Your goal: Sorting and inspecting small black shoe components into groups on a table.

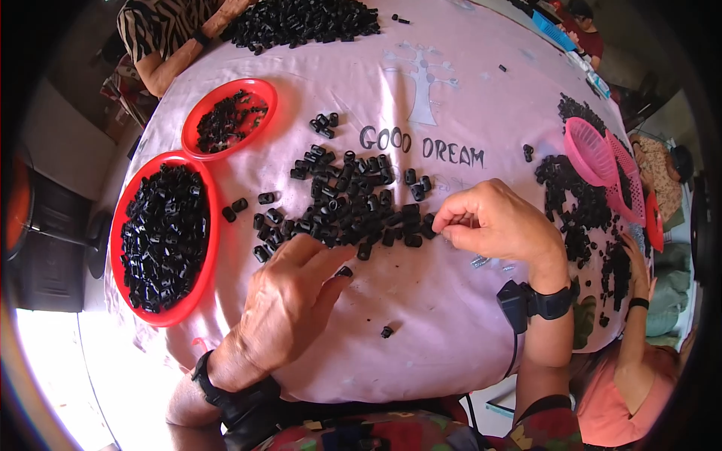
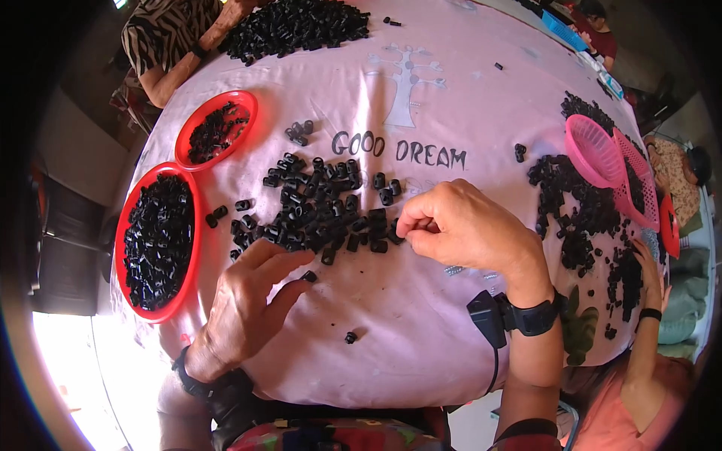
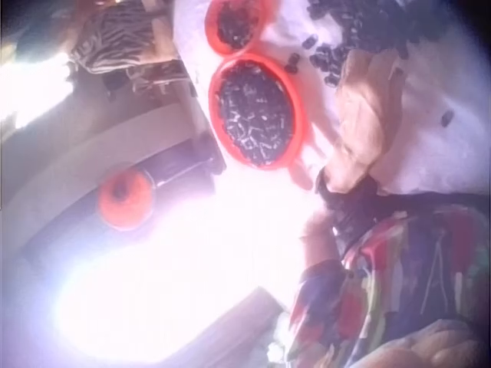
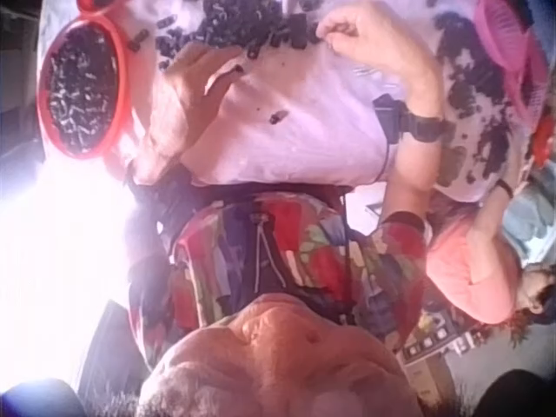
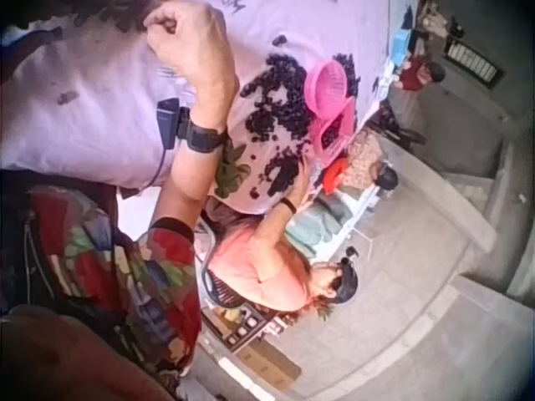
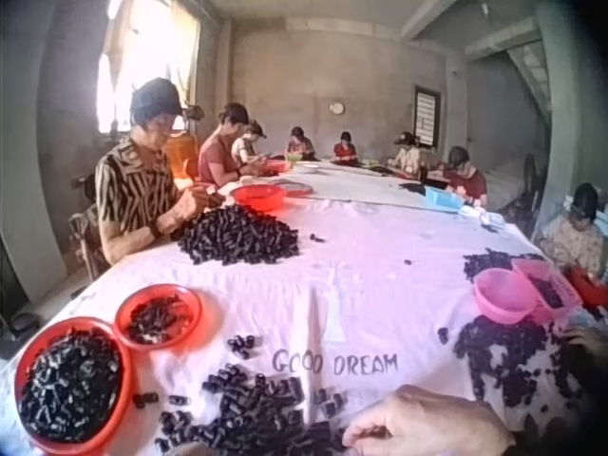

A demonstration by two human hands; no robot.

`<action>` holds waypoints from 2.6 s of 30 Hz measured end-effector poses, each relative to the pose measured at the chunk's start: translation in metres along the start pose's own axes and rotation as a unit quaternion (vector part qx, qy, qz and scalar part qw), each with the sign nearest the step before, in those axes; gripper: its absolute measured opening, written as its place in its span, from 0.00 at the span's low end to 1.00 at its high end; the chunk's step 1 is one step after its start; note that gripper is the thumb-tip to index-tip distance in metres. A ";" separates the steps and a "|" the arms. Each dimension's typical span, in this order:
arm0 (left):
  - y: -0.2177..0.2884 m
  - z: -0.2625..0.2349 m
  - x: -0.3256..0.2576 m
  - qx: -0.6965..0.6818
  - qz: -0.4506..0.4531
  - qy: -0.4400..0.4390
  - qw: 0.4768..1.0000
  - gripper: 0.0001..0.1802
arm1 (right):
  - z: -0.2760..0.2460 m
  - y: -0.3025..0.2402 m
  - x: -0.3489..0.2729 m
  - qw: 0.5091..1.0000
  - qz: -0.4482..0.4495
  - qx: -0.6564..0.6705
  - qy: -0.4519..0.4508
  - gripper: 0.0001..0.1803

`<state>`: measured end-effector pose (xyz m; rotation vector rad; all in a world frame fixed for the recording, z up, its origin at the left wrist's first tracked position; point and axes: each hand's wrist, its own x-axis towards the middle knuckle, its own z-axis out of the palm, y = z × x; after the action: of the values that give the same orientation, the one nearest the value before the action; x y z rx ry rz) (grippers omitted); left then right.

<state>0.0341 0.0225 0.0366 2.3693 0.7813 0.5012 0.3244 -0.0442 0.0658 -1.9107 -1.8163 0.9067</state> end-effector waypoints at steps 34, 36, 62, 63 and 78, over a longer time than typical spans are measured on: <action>-0.025 0.006 0.010 -0.700 -0.210 -0.124 0.671 0.17 | 0.038 -0.050 0.003 0.975 -0.163 0.131 0.070 0.06; -0.030 0.009 0.009 -0.707 -0.223 -0.135 0.657 0.17 | 0.044 -0.052 0.002 0.973 -0.164 0.142 0.073 0.08; -0.032 0.013 0.008 -0.685 -0.257 -0.177 0.658 0.15 | 0.058 -0.051 0.011 0.943 -0.290 0.050 0.156 0.17; -0.032 0.013 0.008 -0.687 -0.256 -0.177 0.657 0.15 | 0.059 -0.051 0.011 0.942 -0.292 0.048 0.157 0.17; -0.035 0.016 0.009 -0.709 -0.231 -0.186 0.640 0.12 | 0.057 -0.054 0.013 0.935 -0.316 0.009 0.162 0.16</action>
<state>0.0347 0.0445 0.0045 0.6761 0.4232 0.1959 0.2461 -0.0351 0.0564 -1.2244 -1.9987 0.3584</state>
